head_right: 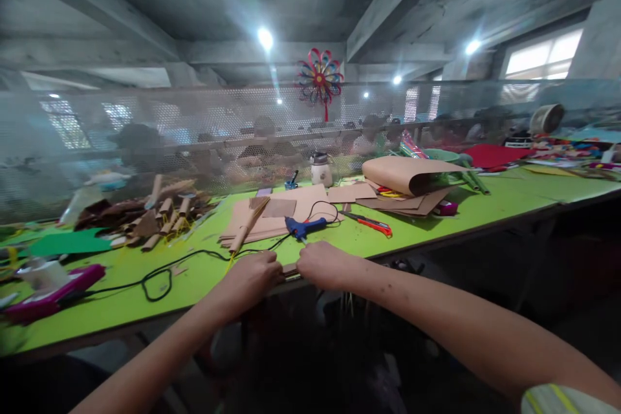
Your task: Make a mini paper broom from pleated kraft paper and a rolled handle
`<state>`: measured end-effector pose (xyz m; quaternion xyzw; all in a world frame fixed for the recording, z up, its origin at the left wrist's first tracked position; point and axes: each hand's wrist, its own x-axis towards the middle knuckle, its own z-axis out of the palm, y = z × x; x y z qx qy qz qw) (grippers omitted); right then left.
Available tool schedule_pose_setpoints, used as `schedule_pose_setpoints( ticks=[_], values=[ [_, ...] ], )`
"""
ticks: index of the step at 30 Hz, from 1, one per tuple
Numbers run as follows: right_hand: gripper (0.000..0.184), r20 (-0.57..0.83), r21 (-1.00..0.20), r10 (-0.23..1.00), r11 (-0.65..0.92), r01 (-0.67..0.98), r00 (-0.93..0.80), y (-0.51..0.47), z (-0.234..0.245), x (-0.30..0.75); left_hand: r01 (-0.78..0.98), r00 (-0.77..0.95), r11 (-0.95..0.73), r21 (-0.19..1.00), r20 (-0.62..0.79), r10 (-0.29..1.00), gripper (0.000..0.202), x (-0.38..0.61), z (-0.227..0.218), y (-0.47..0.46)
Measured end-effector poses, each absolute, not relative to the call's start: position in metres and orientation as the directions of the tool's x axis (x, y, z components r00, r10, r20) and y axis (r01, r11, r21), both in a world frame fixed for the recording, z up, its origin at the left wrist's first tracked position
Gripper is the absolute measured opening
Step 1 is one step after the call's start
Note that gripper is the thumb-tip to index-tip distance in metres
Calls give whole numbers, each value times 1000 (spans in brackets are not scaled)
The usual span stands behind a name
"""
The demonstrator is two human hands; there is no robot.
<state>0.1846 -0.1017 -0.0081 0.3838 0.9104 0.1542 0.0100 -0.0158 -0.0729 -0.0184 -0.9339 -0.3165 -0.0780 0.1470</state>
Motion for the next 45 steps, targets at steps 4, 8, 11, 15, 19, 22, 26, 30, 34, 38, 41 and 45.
schedule_pose_setpoints(
  ticks=[4,8,11,15,19,22,26,30,34,38,41,45],
  values=[
    [15,87,258,675,695,671,-732,-97,-15,187,554,832,-800,-229,193,521,18,-4,-16,-73],
    [16,124,178,679,702,690,-723,-96,-11,195,560,827,-809,-179,186,531,21,-3,-11,-74],
    [19,167,70,701,693,717,-694,-95,6,202,576,811,-812,-93,192,553,24,-8,6,-70],
    [21,156,-114,690,723,681,-707,-84,26,210,549,823,-834,63,134,552,20,-15,33,-57],
    [21,88,-242,679,724,646,-729,-59,17,214,534,836,-815,226,7,549,18,-13,28,-36],
    [19,70,-294,676,717,632,-734,-44,-2,215,546,823,-781,302,-18,568,20,-11,9,-28],
    [21,131,-314,672,726,612,-729,-44,-18,217,546,803,-757,358,32,595,22,-15,-10,-29],
    [15,239,-264,657,753,603,-715,-55,-25,213,563,772,-737,373,81,631,20,-18,-16,-32],
    [16,302,-212,641,767,605,-706,-56,-31,208,551,769,-753,358,131,625,21,-14,-19,-34],
    [17,289,-155,621,781,604,-729,-52,-31,204,535,781,-776,335,154,605,21,-6,-21,-33],
    [16,262,-99,620,780,618,-740,-53,-28,200,533,783,-784,317,166,599,20,-4,-23,-31],
    [15,230,-13,635,760,650,-737,-59,-24,197,522,794,-804,285,181,580,17,-7,-25,-31]
  ],
)
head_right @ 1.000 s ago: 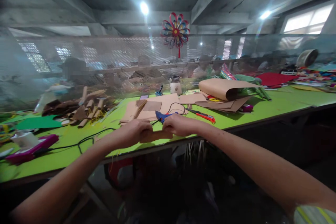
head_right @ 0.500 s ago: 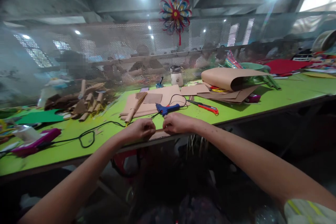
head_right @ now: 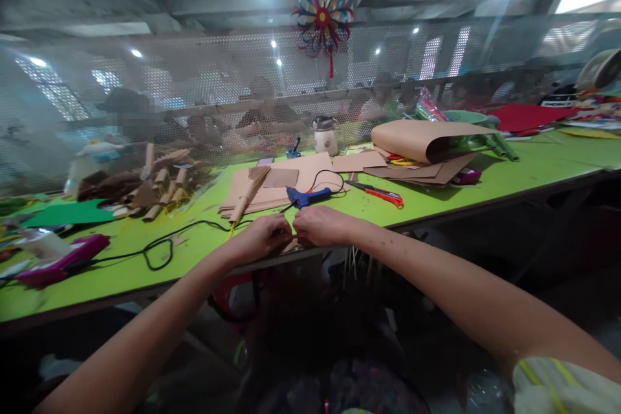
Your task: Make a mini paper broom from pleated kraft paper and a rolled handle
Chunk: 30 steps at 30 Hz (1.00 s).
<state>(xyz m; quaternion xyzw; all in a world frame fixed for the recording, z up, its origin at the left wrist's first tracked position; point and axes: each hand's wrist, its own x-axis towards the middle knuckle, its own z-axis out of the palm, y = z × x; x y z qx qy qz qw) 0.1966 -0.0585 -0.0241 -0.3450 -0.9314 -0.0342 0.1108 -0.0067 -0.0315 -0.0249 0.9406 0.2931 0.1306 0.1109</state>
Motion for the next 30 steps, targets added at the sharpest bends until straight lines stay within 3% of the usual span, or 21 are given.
schedule_pose_setpoints(
  ticks=[10,21,30],
  values=[
    [11,139,132,622,760,637,-771,-65,-19,195,531,818,-826,187,141,558,20,-13,-15,-39],
    [11,64,192,597,779,597,-800,-74,-8,197,532,837,-836,132,64,543,14,-17,-5,-57],
    [11,74,189,558,806,561,-827,-73,-10,199,518,850,-852,76,65,522,22,-25,-12,-57]
  ],
)
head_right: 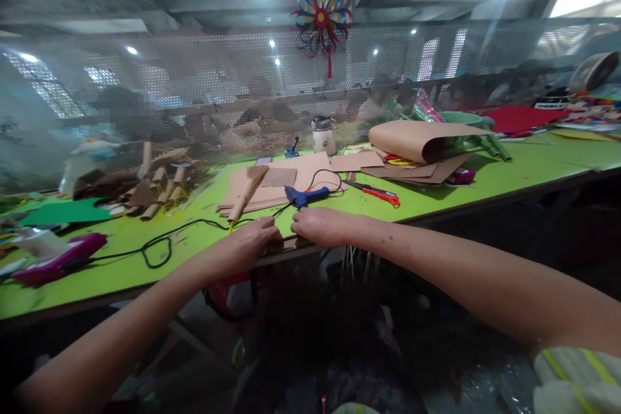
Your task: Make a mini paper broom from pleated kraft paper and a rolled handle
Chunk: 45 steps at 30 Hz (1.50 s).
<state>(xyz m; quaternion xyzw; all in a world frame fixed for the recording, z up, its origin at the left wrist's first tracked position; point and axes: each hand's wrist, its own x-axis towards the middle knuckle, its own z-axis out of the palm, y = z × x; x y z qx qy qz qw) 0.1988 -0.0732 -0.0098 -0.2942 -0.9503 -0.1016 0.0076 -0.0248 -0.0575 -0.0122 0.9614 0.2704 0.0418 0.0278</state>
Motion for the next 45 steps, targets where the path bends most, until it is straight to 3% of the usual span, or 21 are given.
schedule_pose_setpoints(
  ticks=[8,12,17,20,22,27,32,39,45],
  values=[
    [15,155,107,548,818,565,-822,-74,-20,211,500,864,-861,-89,117,489,20,-40,-15,-68],
    [28,270,34,609,768,639,-746,-76,-30,221,494,868,-853,-167,156,472,18,-41,-19,-67],
    [25,425,-57,666,695,716,-613,-80,-35,215,514,855,-836,-191,190,483,13,-36,-23,-63],
    [28,446,-65,655,703,708,-609,-75,-39,205,531,844,-825,-195,211,493,13,-34,-26,-60],
    [19,441,-46,635,722,690,-634,-70,-43,200,557,826,-810,-183,228,516,15,-34,-28,-58],
    [17,421,58,569,760,647,-706,-66,-50,197,615,774,-785,-72,243,584,19,-32,-29,-57],
    [20,410,151,501,787,598,-762,-70,-52,204,634,729,-759,149,211,651,28,-31,-21,-50],
    [28,558,205,430,757,620,-709,-74,-65,208,646,658,-608,462,67,750,49,-19,-12,-28],
    [29,617,244,373,746,620,-693,-81,-59,209,597,674,-501,626,-53,737,53,-12,-14,-36]
  ],
)
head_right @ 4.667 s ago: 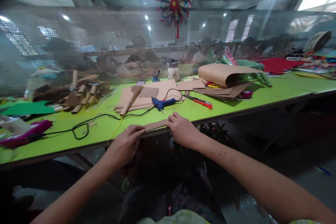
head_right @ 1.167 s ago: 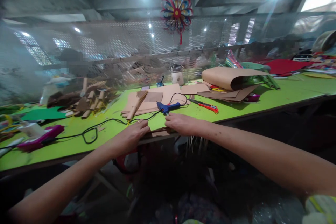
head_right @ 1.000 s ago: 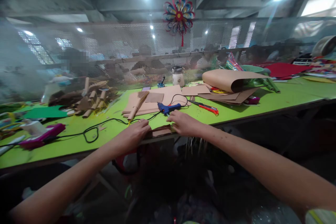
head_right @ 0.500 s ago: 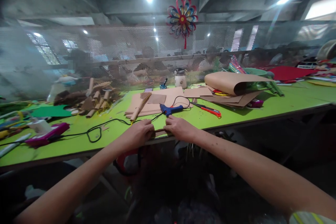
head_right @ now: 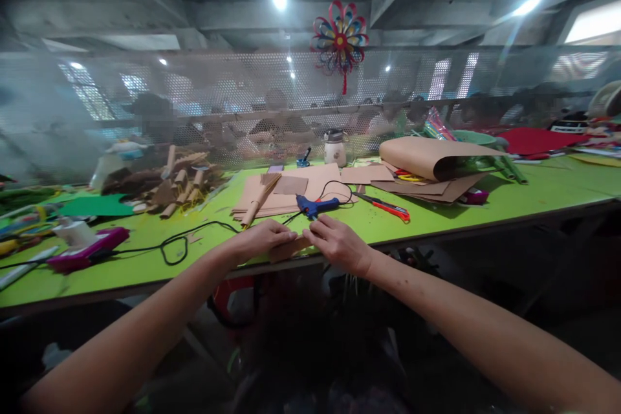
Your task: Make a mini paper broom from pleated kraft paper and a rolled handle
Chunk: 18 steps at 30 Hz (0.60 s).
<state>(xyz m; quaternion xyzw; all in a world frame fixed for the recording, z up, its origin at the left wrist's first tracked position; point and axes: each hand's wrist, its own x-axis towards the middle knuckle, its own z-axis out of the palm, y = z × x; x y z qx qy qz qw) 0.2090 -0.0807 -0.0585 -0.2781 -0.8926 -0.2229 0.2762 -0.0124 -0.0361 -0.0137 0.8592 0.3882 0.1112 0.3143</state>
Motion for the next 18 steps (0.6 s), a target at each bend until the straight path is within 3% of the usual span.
schedule_pose_setpoints(
  ticks=[6,8,12,18],
  values=[
    [29,612,238,365,761,603,-702,-83,-55,209,558,692,-495,666,-43,721,53,-11,-15,-43],
    [28,610,120,431,779,615,-665,-83,-54,210,554,683,-520,650,3,731,51,-10,-15,-46],
    [25,602,-259,622,745,614,-501,-80,-44,210,544,682,-608,578,118,722,41,-7,-13,-52],
    [32,457,-382,676,736,559,-578,-77,-20,211,544,690,-744,388,298,660,28,-3,-15,-62]
  ],
)
